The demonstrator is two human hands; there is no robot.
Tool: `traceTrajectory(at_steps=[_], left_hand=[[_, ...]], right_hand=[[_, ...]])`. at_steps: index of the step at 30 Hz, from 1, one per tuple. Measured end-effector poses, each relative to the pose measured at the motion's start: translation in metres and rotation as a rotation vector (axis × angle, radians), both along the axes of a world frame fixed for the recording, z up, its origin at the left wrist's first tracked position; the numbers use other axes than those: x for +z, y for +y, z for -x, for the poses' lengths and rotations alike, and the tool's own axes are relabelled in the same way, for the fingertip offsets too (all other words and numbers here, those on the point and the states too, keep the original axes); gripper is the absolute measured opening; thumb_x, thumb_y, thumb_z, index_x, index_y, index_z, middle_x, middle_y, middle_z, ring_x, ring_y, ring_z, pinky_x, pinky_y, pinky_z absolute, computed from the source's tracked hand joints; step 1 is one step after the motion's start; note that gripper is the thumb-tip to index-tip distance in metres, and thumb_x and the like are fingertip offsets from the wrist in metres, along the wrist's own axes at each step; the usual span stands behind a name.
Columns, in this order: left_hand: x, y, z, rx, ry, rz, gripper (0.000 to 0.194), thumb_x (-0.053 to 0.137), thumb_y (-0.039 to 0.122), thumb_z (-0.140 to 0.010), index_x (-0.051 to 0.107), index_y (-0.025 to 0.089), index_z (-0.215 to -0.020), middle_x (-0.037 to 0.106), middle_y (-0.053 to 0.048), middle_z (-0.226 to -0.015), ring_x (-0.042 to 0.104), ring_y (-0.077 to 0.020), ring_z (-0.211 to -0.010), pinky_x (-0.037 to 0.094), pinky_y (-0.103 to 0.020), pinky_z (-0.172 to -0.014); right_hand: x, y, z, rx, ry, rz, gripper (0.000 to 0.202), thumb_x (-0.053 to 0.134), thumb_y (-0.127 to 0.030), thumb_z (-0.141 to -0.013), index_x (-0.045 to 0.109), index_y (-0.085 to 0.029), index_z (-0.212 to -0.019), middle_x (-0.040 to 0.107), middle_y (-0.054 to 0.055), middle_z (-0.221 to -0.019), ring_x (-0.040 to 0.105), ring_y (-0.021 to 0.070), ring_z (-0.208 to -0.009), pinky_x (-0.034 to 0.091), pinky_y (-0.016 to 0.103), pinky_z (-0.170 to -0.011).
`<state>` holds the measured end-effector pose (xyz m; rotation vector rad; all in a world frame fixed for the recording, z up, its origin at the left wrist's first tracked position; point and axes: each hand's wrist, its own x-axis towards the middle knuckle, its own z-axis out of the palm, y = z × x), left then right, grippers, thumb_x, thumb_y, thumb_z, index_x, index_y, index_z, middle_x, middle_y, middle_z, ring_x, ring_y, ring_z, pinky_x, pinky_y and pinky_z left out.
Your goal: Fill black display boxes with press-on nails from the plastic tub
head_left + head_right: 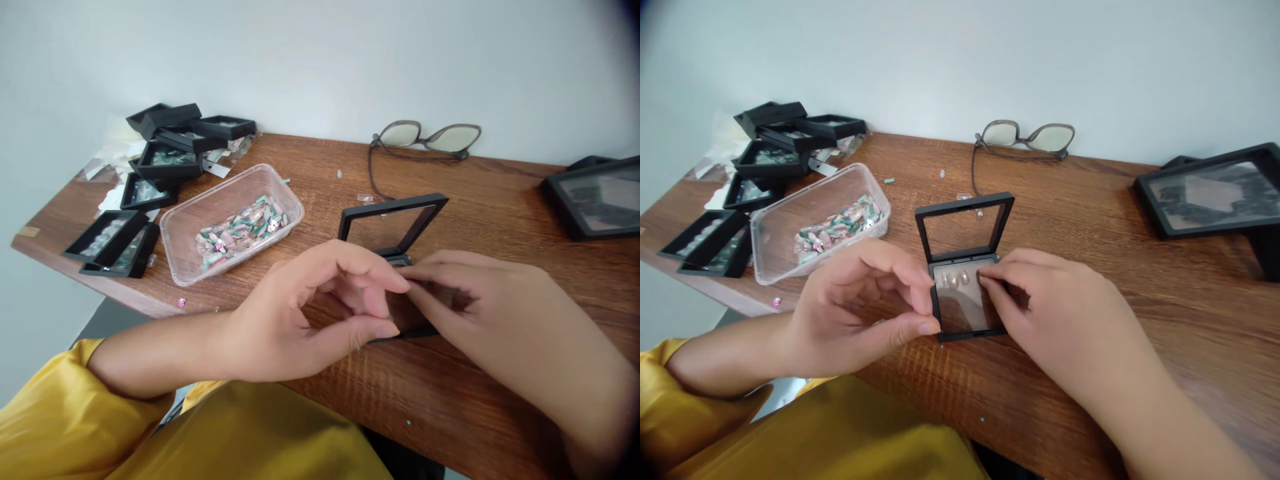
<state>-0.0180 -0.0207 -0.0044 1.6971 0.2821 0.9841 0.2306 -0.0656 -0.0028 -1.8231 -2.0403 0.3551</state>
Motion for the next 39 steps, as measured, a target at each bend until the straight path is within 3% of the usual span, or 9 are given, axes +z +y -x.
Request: traceTrajectory(at_steps=[11,15,18,21,25,27,33,36,39], left_hand=[[0.014,0.006,-0.001,0.085,-0.068,-0.263,0.025,0.083,0.003,-0.087,0.069,0.013,-0.106,0.077,-0.001,-0.085,0.075,-0.0092,-0.076,0.066,-0.017,-0.076],[0.016,0.005,0.000,0.133,-0.154,-0.278,0.015,0.078,0.013,-0.096,0.069,0.018,-0.107,0.080,0.000,-0.090,0.076,-0.0084,-0.072,0.066,-0.015,-0.070],[0.015,0.001,0.001,0.203,-0.092,-0.245,0.009,0.074,0.025,-0.102,0.070,0.025,-0.110,0.080,0.005,-0.089,0.075,-0.0082,-0.066,0.065,-0.017,-0.061],[0.015,0.002,0.002,0.333,-0.021,-0.277,0.008,0.072,0.027,-0.103,0.071,0.023,-0.110,0.078,0.007,-0.090,0.076,-0.0069,-0.073,0.064,-0.017,-0.068],[0.013,0.013,0.005,0.476,0.044,-0.469,0.022,0.081,0.018,-0.093,0.071,0.019,-0.113,0.081,0.002,-0.099,0.076,-0.0092,-0.084,0.064,-0.022,-0.083],[0.015,0.019,0.008,0.479,0.148,-0.544,0.018,0.077,0.016,-0.094,0.071,0.020,-0.111,0.082,0.000,-0.099,0.076,-0.0108,-0.084,0.064,-0.026,-0.084],[0.023,0.025,0.024,0.306,0.607,-0.735,0.020,0.062,0.013,-0.094,0.072,0.022,-0.109,0.080,0.004,-0.089,0.069,-0.0087,-0.067,0.043,-0.024,-0.056],[0.023,0.024,0.026,0.328,0.908,-0.822,0.017,0.059,0.021,-0.100,0.074,0.023,-0.107,0.080,0.002,-0.089,0.073,-0.0158,-0.073,0.035,-0.029,-0.055],[0.025,0.021,0.022,0.370,1.214,-0.778,0.019,0.061,0.032,-0.105,0.077,0.024,-0.100,0.080,0.001,-0.087,0.076,-0.0214,-0.078,0.036,-0.032,-0.059]], right_hand=[[0.001,0.002,-0.002,-0.159,0.114,0.090,0.045,0.062,-0.073,-0.087,0.081,-0.034,-0.074,0.079,0.002,-0.079,0.071,0.0254,-0.065,0.047,0.040,-0.058],[0.000,0.000,-0.002,-0.192,0.142,0.097,0.047,0.065,-0.076,-0.088,0.083,-0.033,-0.077,0.080,0.003,-0.077,0.072,0.0261,-0.065,0.049,0.041,-0.059],[0.003,0.001,-0.011,-0.165,0.144,0.126,0.045,0.065,-0.075,-0.087,0.084,-0.036,-0.078,0.081,0.002,-0.078,0.072,0.0266,-0.065,0.049,0.041,-0.059],[0.005,0.003,-0.020,-0.132,0.142,0.183,0.043,0.065,-0.074,-0.082,0.084,-0.036,-0.078,0.082,0.002,-0.082,0.073,0.0262,-0.066,0.049,0.040,-0.057],[0.002,0.004,-0.018,-0.143,0.141,0.174,0.041,0.066,-0.072,-0.082,0.082,-0.036,-0.075,0.080,0.000,-0.077,0.070,0.0236,-0.060,0.049,0.039,-0.055],[0.000,0.004,-0.011,-0.126,0.143,0.136,0.040,0.065,-0.070,-0.085,0.082,-0.035,-0.074,0.079,-0.001,-0.074,0.068,0.0220,-0.057,0.048,0.039,-0.055],[-0.004,0.002,0.000,-0.115,0.136,0.028,0.044,0.064,-0.070,-0.091,0.078,-0.033,-0.071,0.075,-0.004,-0.070,0.063,0.0175,-0.054,0.044,0.036,-0.054],[-0.003,0.000,-0.003,-0.144,0.127,0.003,0.048,0.063,-0.073,-0.094,0.077,-0.032,-0.073,0.074,-0.005,-0.069,0.064,0.0174,-0.053,0.044,0.035,-0.052],[-0.005,-0.003,-0.008,-0.203,0.106,-0.080,0.045,0.065,-0.074,-0.097,0.080,-0.034,-0.080,0.074,-0.008,-0.067,0.067,0.0179,-0.053,0.043,0.035,-0.052]])
